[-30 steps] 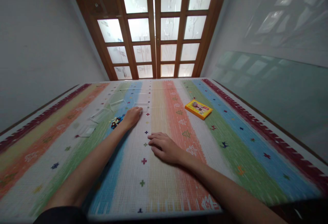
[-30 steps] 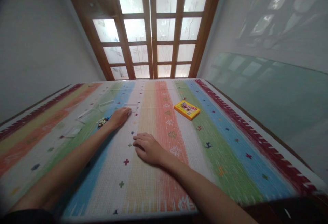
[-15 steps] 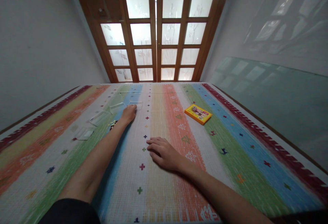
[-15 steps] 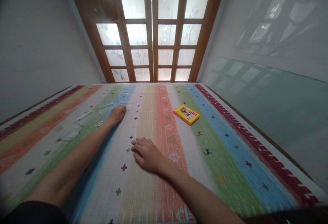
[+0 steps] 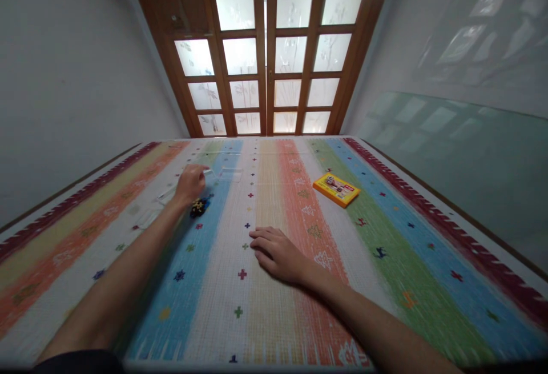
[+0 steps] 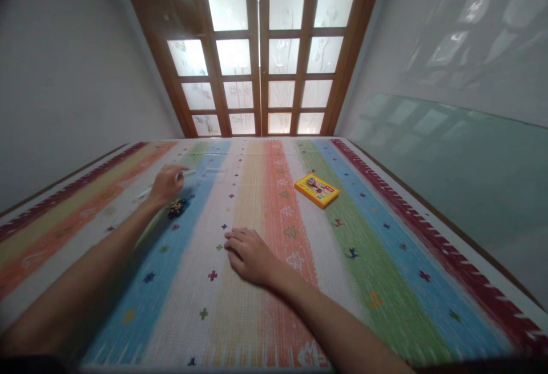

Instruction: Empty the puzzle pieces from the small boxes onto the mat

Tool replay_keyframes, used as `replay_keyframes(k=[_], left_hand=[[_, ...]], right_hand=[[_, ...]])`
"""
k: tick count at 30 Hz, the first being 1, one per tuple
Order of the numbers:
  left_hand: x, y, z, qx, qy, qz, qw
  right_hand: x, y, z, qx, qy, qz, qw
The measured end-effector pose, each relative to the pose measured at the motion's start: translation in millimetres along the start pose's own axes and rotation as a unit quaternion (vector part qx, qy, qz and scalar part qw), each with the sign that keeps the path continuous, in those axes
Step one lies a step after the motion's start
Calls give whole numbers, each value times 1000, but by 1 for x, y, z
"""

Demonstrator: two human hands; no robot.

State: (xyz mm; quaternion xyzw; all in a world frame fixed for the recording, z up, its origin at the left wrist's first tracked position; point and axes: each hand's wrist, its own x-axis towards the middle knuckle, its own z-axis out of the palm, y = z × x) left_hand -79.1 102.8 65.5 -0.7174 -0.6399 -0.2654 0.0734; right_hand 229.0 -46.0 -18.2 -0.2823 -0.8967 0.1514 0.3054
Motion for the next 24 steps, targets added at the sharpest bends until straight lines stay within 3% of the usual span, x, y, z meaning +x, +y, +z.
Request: replay_keyframes(k=[3, 6, 12, 17, 24], left_hand=[[-20, -16, -22, 1, 18, -33, 999], [-52, -22, -29, -4, 9, -58, 998], [-102, -13, 0, -8, -34, -76, 996], [-95, -6, 23, -20, -75, -86, 993], [-78, -6, 31, -53, -77, -55, 994]], right_hand=[[-1, 1, 1, -4, 4, -4, 1000], [-1, 1, 2, -6, 7, -2, 1000], [-1, 0, 2, -6, 7, -1, 1000], [-2, 1, 3, -8, 9, -2, 1000], [-2, 1, 2, -13, 9, -5, 1000]])
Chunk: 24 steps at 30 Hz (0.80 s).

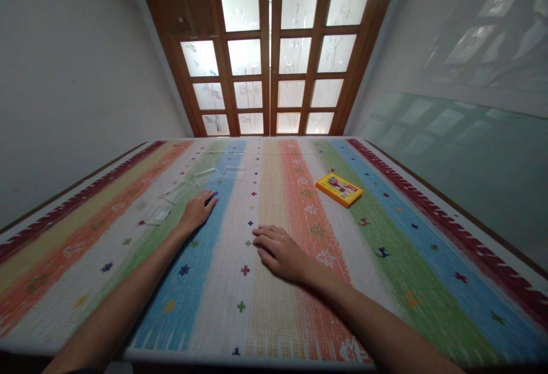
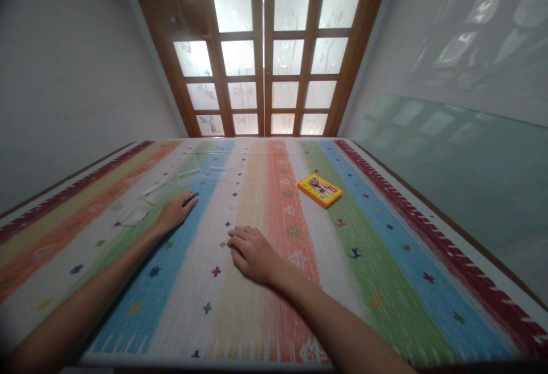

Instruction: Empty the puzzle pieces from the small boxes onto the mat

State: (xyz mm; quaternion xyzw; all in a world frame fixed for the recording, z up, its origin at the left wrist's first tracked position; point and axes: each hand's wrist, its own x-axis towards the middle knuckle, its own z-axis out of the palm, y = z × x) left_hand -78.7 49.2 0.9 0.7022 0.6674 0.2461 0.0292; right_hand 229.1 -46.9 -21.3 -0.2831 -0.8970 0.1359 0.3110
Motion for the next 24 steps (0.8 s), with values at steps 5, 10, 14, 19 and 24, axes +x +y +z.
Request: replay_keyframes(k=[5, 10, 14, 19, 24], left_hand=[[-3, -2, -1, -18, 24, -2, 1000], [-3, -1, -1, -30, 34, 1, 999], [-1, 2, 0, -41, 23, 19, 999], [3, 4, 0, -56, 5, 21, 998], [5, 6, -2, -63, 21, -1, 998]], right_hand=[[0, 0, 0, -1, -2, 0, 1000], [0, 0, 0, -3, 1, -3, 1000], [0, -1, 0, -1, -3, 2, 1000], [1, -1, -1, 2, -4, 0, 1000], [1, -2, -1, -2, 1, -1, 1000]])
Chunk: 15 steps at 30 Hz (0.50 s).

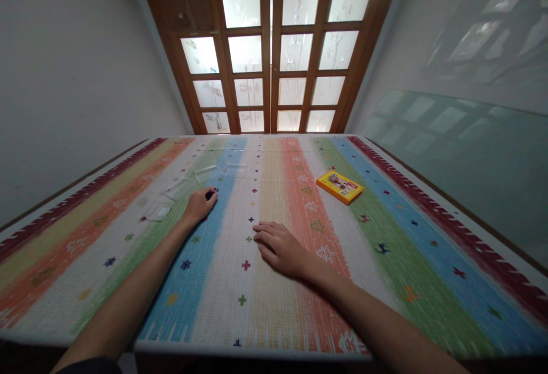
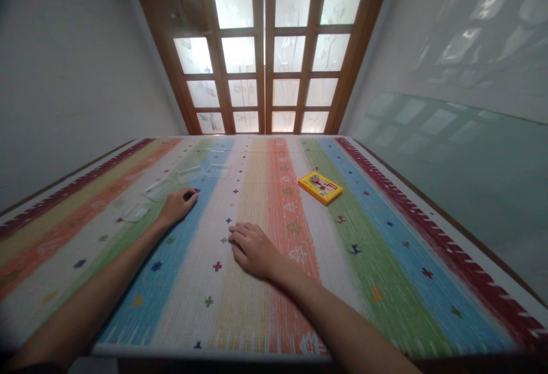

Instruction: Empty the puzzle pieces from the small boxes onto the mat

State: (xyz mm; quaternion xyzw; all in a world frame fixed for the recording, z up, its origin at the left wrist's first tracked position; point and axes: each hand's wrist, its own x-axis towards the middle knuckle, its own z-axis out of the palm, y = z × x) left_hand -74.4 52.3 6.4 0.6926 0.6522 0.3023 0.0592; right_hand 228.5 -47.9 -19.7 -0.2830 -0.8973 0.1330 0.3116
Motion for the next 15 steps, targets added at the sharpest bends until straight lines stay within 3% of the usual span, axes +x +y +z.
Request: replay_keyframes(k=[8, 15], left_hand=[[-6, -3, -12, -9, 24, -27, 999], [-12, -7, -8, 4, -45, 12, 999]], right_hand=[[0, 2, 1, -8, -4, -5, 1000], [0, 1, 0, -8, -1, -10, 1000]])
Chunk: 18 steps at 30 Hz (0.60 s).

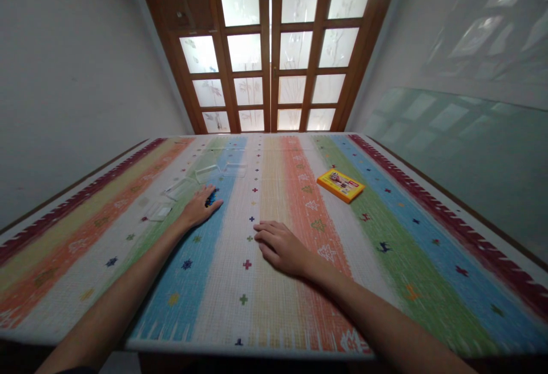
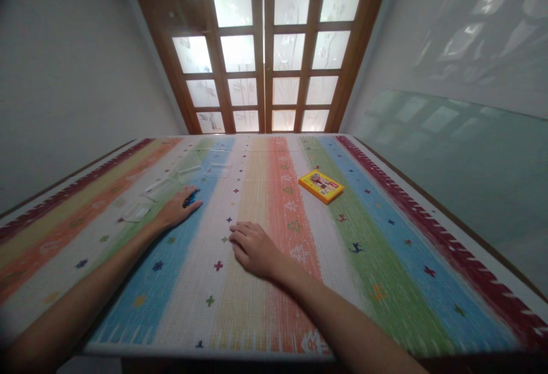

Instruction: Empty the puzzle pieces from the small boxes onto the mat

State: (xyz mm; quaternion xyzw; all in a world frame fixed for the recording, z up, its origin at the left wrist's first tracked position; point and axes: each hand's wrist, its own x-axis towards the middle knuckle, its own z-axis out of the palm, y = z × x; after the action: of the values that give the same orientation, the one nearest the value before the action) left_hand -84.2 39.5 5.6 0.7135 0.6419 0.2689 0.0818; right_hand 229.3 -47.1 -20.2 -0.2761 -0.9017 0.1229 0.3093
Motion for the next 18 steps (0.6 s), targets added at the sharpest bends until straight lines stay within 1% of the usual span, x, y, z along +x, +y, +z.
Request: replay_keyframes(k=[2, 5, 8, 11, 18], left_hand=[[4, 0, 5, -2, -11, 13, 1000], [13, -1, 10, -11, -10, 19, 1000], [19, -4, 11, -23, 6, 16, 1000], [20, -5, 9, -38, 27, 11, 999], [15, 3, 4, -86, 75, -14, 993]], right_hand=[[0, 0, 1, -1, 1, 1, 1000], [-1, 1, 1, -2, -1, 3, 1000], [0, 1, 1, -1, -4, 3, 1000], [0, 0, 1, 0, -2, 2, 1000], [-1, 1, 2, 2, 2, 8, 1000]])
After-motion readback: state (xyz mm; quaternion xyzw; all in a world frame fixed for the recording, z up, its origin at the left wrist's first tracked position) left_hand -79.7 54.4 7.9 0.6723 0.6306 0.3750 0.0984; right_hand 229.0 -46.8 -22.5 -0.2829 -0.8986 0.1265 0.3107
